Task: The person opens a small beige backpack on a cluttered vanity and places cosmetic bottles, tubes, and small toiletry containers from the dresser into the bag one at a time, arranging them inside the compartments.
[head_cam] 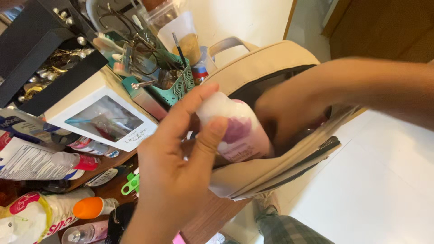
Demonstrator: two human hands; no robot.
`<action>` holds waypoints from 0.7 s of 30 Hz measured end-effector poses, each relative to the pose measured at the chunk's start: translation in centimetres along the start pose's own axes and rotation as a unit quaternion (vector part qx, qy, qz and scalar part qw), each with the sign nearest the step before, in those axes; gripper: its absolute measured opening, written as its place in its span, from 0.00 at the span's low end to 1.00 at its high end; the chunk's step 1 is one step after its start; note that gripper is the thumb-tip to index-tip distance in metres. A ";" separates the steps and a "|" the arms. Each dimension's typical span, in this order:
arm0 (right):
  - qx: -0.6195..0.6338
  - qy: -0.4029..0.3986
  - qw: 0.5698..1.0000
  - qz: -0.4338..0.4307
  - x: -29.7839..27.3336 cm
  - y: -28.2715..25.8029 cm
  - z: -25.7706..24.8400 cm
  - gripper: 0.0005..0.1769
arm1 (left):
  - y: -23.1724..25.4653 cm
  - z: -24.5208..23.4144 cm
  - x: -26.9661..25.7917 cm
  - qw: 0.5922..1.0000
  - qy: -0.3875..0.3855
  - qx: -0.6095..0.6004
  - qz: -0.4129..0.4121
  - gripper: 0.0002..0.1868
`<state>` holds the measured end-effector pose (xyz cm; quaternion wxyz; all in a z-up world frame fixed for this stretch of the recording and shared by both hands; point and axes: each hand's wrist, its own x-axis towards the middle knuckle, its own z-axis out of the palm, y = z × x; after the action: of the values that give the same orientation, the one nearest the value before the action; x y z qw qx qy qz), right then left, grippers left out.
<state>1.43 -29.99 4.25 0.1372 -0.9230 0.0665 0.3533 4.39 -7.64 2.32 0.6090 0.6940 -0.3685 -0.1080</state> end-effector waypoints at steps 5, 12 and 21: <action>-0.014 -0.044 0.998 -0.032 1.6 -0.8 0.2 0.14 | -1.2 -1.0 1.0 0.997 0.005 -0.067 0.026 0.22; -0.005 -0.051 0.998 -0.036 3.4 1.0 0.3 0.15 | -1.4 -0.2 1.2 0.993 -0.007 -0.116 -0.003 0.21; 0.009 -0.048 0.998 -0.041 4.4 2.6 1.4 0.17 | -0.3 1.0 1.3 0.996 -0.080 -0.031 0.024 0.19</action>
<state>3.22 -32.18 -0.20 0.1635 -0.9056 0.0248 0.3906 4.83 -9.21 2.17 0.6010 0.6552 -0.4289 -0.1597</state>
